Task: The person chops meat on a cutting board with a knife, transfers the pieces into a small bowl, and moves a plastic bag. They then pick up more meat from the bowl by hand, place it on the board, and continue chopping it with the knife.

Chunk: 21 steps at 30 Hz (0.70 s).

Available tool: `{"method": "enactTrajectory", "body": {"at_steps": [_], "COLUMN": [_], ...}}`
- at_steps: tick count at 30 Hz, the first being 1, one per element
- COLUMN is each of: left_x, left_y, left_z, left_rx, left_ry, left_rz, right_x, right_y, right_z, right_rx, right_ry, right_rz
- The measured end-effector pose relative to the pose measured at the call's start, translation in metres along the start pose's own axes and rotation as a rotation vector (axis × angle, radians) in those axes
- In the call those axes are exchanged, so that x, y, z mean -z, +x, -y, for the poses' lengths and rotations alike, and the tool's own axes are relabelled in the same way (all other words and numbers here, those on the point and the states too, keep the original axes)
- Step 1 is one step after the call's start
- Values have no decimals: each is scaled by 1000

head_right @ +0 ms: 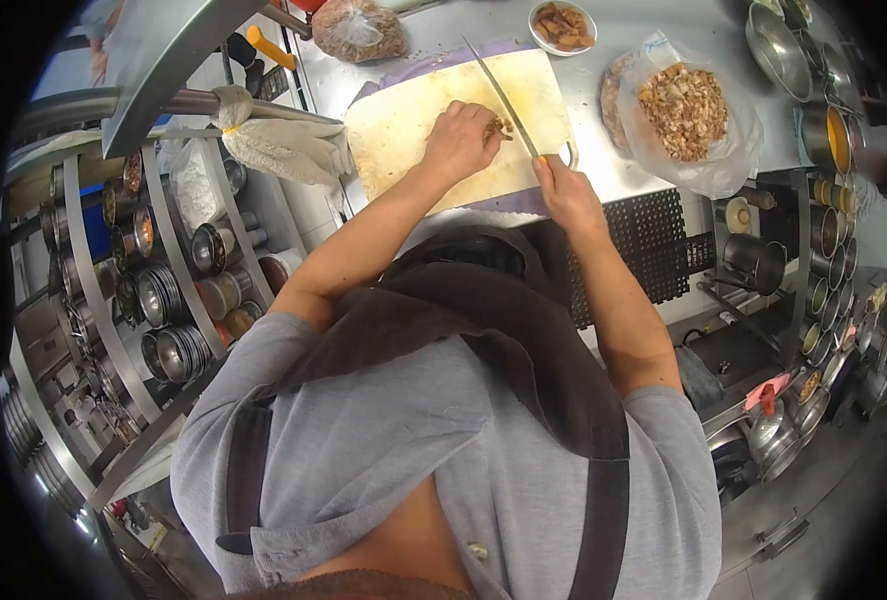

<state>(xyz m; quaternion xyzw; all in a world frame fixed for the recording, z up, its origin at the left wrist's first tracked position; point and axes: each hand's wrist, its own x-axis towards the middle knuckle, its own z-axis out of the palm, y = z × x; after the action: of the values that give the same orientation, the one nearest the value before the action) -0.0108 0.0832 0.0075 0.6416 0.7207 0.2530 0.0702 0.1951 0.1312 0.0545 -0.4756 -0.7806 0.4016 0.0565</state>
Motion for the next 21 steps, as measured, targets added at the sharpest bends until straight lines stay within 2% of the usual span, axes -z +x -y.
{"method": "enactTrajectory", "body": {"at_steps": [9, 11, 17, 21], "left_x": [-3, -3, 0, 0], "left_y": [0, 0, 0, -4], "left_z": [3, 2, 0, 0], "left_rx": [-39, -40, -47, 21], "left_ry": [-63, -60, -79, -93], "left_rz": [-7, -12, -70, 9], "right_x": [1, -11, -28, -15], "right_y": [-15, 1, 57, 36], "right_z": [-2, -5, 18, 7], "right_rx": [13, 100, 125, 100], "right_ry": [-19, -117, -64, -67], "right_rz": [118, 45, 21, 20]}}
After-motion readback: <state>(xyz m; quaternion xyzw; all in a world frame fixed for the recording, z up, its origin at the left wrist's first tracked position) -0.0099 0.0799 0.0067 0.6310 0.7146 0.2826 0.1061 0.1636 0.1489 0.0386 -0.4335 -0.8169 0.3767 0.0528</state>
